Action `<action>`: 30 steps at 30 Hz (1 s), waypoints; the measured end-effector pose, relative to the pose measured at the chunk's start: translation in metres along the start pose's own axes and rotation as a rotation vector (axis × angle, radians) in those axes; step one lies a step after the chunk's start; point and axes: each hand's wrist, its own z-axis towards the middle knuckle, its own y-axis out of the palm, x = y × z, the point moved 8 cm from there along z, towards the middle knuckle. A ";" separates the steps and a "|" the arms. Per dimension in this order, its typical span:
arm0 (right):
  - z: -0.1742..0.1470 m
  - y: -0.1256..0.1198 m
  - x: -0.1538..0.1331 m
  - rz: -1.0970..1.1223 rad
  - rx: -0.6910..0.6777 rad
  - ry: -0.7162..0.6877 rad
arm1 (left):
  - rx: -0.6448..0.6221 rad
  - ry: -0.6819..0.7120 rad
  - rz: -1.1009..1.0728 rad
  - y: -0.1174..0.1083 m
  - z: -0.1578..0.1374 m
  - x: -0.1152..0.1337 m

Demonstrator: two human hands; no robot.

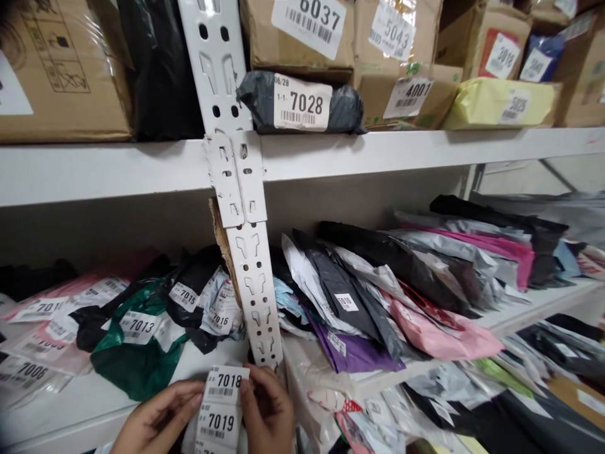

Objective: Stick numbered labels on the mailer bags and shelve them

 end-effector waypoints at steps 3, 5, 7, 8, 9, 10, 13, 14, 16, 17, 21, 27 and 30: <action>0.001 -0.001 0.000 -0.029 -0.027 -0.032 | 0.052 0.051 0.052 -0.003 0.000 0.004; 0.003 -0.001 0.000 -0.047 -0.076 -0.069 | 0.151 0.118 0.057 -0.009 -0.001 0.010; 0.003 0.000 -0.001 -0.061 -0.117 -0.076 | 0.238 0.182 0.061 -0.012 -0.003 0.016; 0.003 0.000 0.000 -0.065 -0.126 -0.066 | 0.262 0.203 0.070 -0.012 -0.004 0.018; 0.003 0.000 -0.001 -0.067 -0.123 -0.053 | 0.276 0.219 0.082 -0.012 -0.004 0.020; 0.003 0.000 -0.002 -0.070 -0.117 -0.044 | 0.286 0.233 0.095 -0.011 -0.005 0.021; 0.001 0.001 -0.006 -0.089 -0.091 -0.045 | 0.309 0.270 0.132 -0.012 -0.007 0.026; 0.001 0.002 -0.007 -0.099 -0.088 -0.045 | 0.309 0.281 0.145 -0.012 -0.008 0.028; 0.000 0.003 -0.007 -0.106 -0.090 -0.030 | 0.271 0.299 0.174 -0.012 -0.008 0.032; 0.000 0.003 -0.006 -0.102 -0.090 -0.019 | 0.243 0.317 0.187 -0.011 -0.008 0.035; 0.000 0.003 -0.004 -0.096 -0.088 -0.001 | 0.245 0.483 0.285 -0.015 -0.012 0.053; -0.002 0.003 -0.004 -0.102 -0.057 -0.018 | 0.176 0.450 0.405 -0.007 -0.022 0.046; -0.003 0.002 -0.002 -0.138 -0.048 -0.028 | 0.178 0.260 0.293 -0.003 -0.027 0.027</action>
